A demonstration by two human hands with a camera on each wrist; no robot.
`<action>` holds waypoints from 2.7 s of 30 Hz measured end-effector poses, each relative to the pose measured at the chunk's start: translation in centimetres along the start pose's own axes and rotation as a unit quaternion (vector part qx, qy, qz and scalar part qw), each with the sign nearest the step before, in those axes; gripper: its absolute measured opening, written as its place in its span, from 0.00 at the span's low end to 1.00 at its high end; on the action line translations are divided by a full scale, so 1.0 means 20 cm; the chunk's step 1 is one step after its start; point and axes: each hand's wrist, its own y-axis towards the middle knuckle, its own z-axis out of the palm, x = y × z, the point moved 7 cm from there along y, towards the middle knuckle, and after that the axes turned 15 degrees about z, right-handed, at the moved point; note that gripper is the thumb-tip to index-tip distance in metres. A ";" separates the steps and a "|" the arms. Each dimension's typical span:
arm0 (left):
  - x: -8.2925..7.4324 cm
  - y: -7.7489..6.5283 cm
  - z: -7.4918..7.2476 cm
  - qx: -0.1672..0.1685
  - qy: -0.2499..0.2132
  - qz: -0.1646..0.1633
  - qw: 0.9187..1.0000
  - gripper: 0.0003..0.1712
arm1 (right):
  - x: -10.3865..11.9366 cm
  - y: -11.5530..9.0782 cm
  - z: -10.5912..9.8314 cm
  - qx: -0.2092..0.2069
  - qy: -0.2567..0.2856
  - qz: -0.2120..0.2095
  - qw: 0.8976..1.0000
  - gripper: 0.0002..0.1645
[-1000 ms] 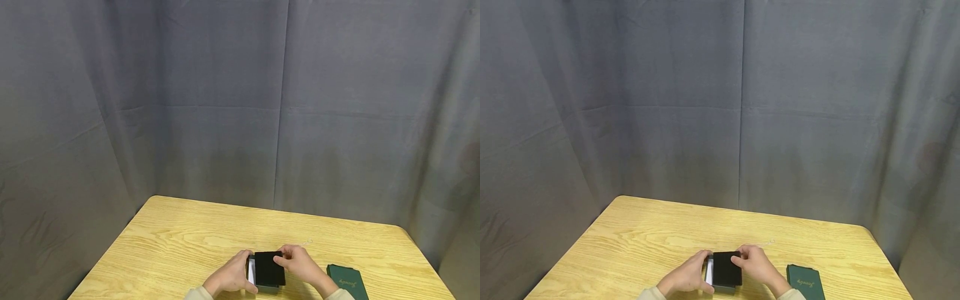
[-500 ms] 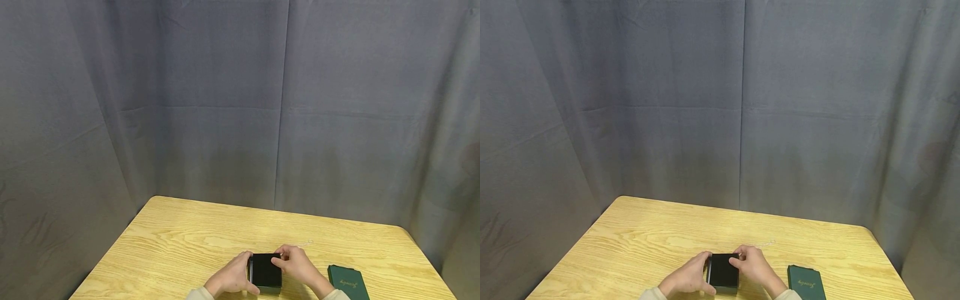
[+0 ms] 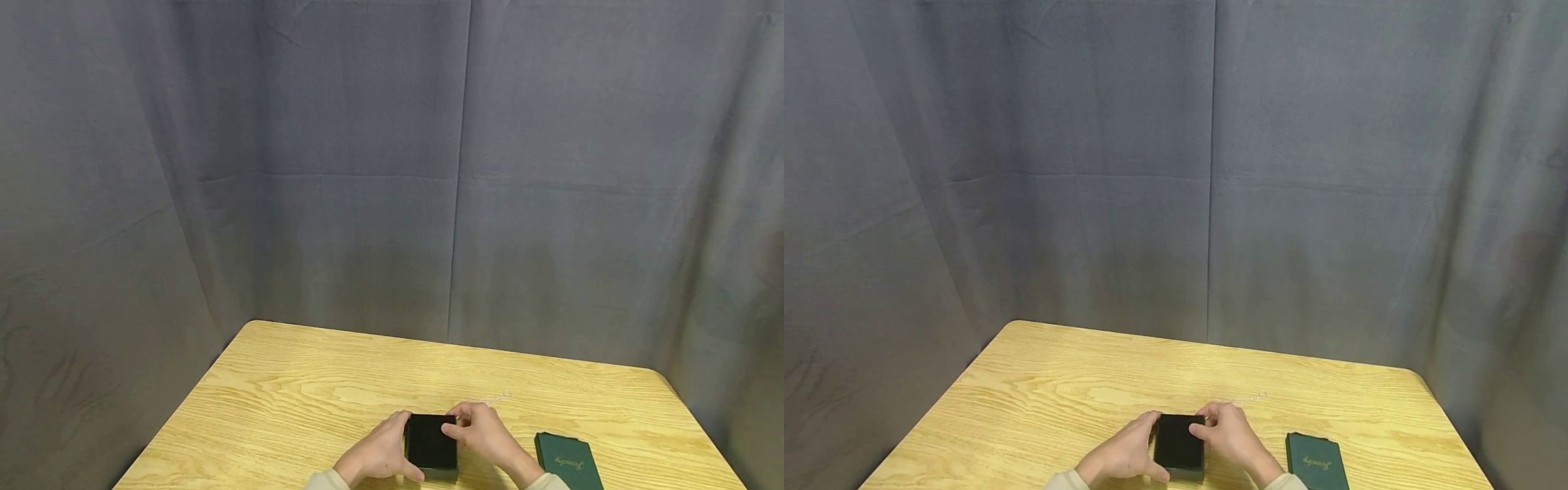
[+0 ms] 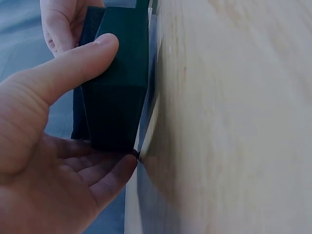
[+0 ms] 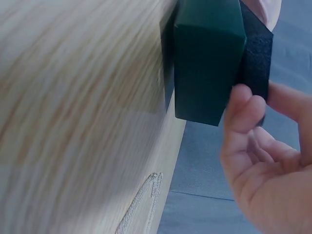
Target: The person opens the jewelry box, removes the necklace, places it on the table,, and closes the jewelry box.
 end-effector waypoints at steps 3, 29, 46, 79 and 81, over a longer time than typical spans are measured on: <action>-0.01 0.00 0.00 0.000 0.008 0.016 1.000 0.55 | 0.00 -0.01 0.01 0.007 -0.010 -0.006 1.000 0.17; 0.00 0.00 0.01 0.016 0.020 0.014 1.000 0.56 | 0.04 -0.02 0.02 -0.067 -0.078 -0.017 0.995 0.08; 0.00 0.01 0.02 0.021 0.010 0.018 1.000 0.52 | 0.06 0.00 0.04 -0.082 -0.113 -0.011 0.990 0.07; -0.03 0.00 0.01 0.012 0.045 0.023 0.999 0.32 | 0.09 -0.02 0.04 -0.118 -0.193 -0.072 0.971 0.14; -0.03 0.00 0.01 0.013 0.047 0.020 0.999 0.32 | 0.09 -0.02 0.04 -0.115 -0.198 -0.073 0.971 0.14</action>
